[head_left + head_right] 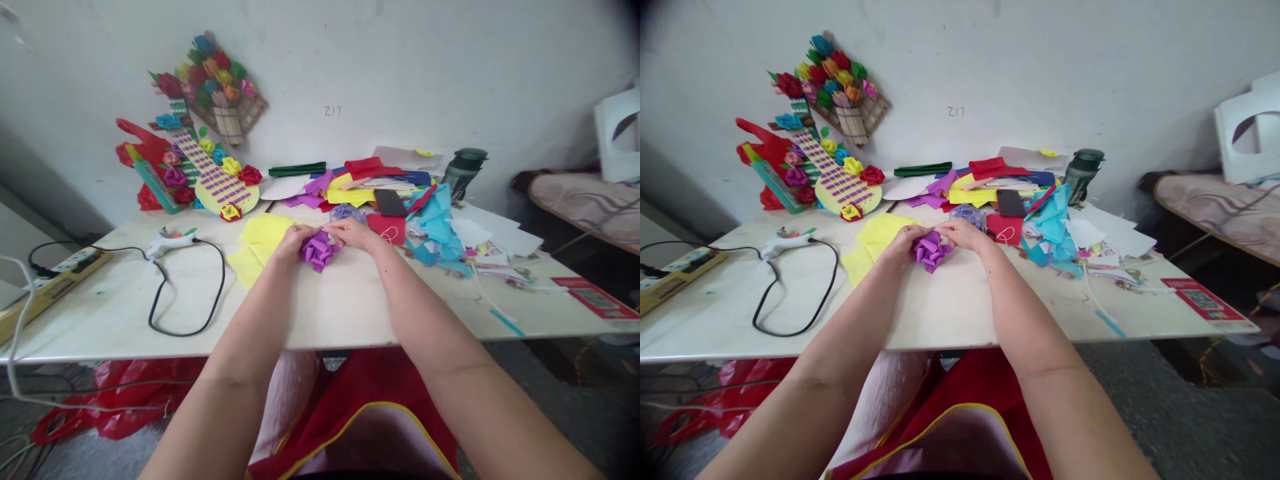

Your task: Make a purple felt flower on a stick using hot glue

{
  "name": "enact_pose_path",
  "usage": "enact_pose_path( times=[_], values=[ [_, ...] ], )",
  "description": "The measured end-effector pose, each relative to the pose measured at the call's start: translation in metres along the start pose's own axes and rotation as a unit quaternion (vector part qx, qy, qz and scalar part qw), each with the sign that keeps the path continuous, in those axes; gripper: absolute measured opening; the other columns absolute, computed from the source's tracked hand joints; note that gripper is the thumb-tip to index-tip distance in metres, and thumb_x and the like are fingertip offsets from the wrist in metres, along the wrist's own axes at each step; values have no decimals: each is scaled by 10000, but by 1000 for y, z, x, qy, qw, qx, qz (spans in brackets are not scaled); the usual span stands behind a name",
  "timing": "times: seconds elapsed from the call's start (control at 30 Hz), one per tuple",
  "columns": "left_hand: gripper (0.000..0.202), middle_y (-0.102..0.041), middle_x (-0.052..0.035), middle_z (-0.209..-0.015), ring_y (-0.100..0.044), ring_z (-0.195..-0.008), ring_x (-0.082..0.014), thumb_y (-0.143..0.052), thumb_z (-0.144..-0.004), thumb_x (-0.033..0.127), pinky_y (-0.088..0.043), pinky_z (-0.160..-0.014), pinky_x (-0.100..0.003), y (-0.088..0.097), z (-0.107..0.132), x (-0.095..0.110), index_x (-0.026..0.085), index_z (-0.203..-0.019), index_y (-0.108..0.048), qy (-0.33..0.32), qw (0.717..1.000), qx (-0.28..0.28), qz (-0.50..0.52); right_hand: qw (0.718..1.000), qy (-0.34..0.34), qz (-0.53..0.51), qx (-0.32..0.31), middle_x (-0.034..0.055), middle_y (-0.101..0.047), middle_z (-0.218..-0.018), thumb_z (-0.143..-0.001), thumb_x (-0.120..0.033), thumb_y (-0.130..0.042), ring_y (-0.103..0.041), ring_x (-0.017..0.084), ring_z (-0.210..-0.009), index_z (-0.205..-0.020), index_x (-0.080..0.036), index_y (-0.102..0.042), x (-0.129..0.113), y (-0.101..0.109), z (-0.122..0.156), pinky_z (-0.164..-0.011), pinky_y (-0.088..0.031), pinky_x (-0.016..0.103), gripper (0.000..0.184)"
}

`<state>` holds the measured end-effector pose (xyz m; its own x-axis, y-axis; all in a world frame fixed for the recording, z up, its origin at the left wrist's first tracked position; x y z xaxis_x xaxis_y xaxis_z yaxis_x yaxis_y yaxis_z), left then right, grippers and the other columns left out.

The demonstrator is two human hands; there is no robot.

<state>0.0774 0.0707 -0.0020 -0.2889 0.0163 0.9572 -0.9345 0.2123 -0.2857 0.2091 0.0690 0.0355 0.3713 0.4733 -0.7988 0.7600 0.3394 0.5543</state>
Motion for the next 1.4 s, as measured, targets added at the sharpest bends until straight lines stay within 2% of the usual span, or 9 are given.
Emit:
enact_pose_path(
  times=[0.1, 0.17, 0.3, 0.63, 0.8, 0.93, 1.2, 1.4],
  values=[
    [270, -517, 11, -442, -412, -397, -83, -777, -552, 309, -287, -416, -240, 0, 0, 1, 148, -515, -564, -4, 1000, 2, -25, 1000, -16, 14, 20, -45, -484, -468, -826, -467, -530, -417, 94, -472, -847, -119, -715, 2, 0, -1, -520, -352, 234, 395],
    [267, -514, 9, -434, -396, -388, -80, -773, -547, 320, -268, -409, -241, 0, 0, 1, 146, -512, -574, -5, 999, -2, -42, 999, -3, 21, 34, -31, -511, -486, -804, -488, -543, -430, 94, -487, -726, -128, -687, 0, 1, -3, -539, -363, 237, 395],
    [247, -533, -6, -446, -409, -390, -84, -763, -558, 318, -269, -417, -247, 1, -1, 1, 139, -515, -597, -8, 998, -4, -54, 998, 19, 32, 57, 1, -569, -532, -770, -470, -571, -503, 116, -544, -614, -145, -649, -1, 3, -5, -585, -397, 246, 368],
    [202, -595, -26, -503, -475, -431, -93, -758, -569, 292, -333, -441, -236, 1, -3, 0, 125, -550, -646, -13, 999, -16, -50, 992, 49, 86, 78, 43, -695, -682, -783, -340, -577, -599, 157, -673, -753, -139, -754, 2, 6, -8, -643, -435, 252, 270],
    [207, -623, -43, -532, -492, -452, -102, -771, -553, 294, -351, -449, -239, -1, -2, 2, 115, -572, -668, -15, 999, -19, -49, 985, 95, 110, 92, 38, -684, -706, -780, -296, -593, -568, 148, -688, -770, -161, -773, -3, 8, -9, -650, -427, 253, 225],
    [203, -615, -31, -529, -492, -453, -95, -775, -552, 279, -350, -462, -237, -2, -2, 1, 115, -573, -657, -11, 999, -18, -32, 984, 110, 89, 112, 40, -663, -700, -756, -274, -626, -566, 152, -702, -726, -173, -772, 0, 10, -11, -681, -439, 268, 180],
    [158, -596, -19, -521, -468, -449, -87, -747, -550, 249, -331, -468, -237, -1, -3, 0, 119, -575, -662, -16, 1000, -10, -19, 984, 84, 48, 152, 58, -644, -885, -689, -223, -692, -586, 157, -816, -649, -178, -746, -1, 14, -10, -758, -461, 293, 81],
    [179, -572, -13, -488, -432, -432, -82, -754, -537, 273, -303, -444, -237, -1, -3, 2, 125, -552, -655, -28, 999, -14, -34, 986, 50, 34, 156, 54, -649, -948, -672, -205, -697, -578, 136, -803, -654, -166, -728, -2, 14, -8, -748, -462, 277, 54]
  ],
)
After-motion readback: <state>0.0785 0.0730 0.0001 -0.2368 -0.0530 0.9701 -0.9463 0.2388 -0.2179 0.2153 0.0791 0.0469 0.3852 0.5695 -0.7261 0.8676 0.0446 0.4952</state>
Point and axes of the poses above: each hand's wrist, its own z-axis away from the middle knuckle, its own y-axis out of the back of the hand, x = y × z, the point moved 7 cm from there along -z, towards the middle knuckle
